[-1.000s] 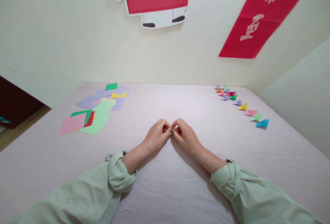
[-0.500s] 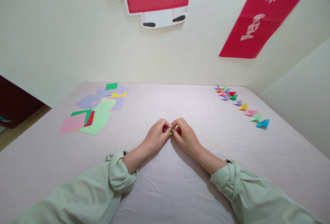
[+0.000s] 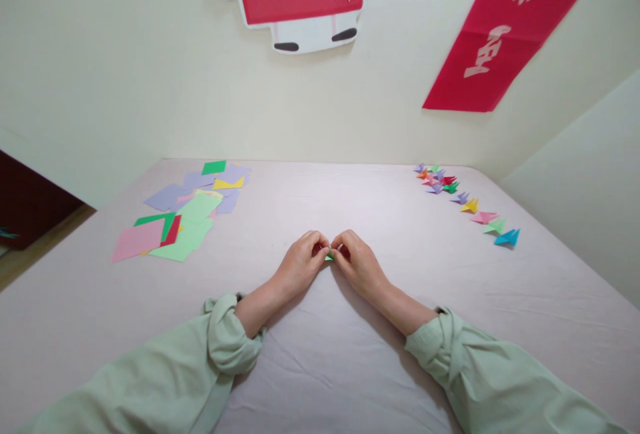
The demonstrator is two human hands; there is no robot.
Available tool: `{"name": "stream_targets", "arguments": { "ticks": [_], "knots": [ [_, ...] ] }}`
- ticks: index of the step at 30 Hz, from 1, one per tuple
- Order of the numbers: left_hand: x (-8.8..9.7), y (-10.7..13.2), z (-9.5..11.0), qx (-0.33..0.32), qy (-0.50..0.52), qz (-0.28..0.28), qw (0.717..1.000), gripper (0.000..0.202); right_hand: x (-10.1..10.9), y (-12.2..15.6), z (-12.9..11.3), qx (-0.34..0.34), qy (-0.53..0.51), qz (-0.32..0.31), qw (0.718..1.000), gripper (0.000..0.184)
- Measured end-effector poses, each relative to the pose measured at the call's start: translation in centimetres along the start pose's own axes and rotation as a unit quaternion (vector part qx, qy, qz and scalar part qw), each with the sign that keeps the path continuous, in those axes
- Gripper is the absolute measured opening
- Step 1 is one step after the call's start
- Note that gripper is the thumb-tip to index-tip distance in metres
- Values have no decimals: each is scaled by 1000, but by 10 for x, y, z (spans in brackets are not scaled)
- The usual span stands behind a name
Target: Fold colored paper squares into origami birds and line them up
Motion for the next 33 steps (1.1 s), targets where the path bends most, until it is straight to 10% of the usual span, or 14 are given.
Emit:
{"name": "stream_targets", "arguments": {
  "ticks": [33],
  "knots": [
    [0, 0, 8, -26, -33, -19, 999, 8, 0, -3, -11, 17, 33, 4, 999, 13]
  ]
}}
Point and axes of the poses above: each hand's wrist, its own y-axis away from the middle knuckle, its own x-axis out of the back of the hand, z = x × y, the point moved 10 cm from there along -y, towards the middle knuckle, and after that the axes turned 1 degree about -y, right-handed, at the moved point
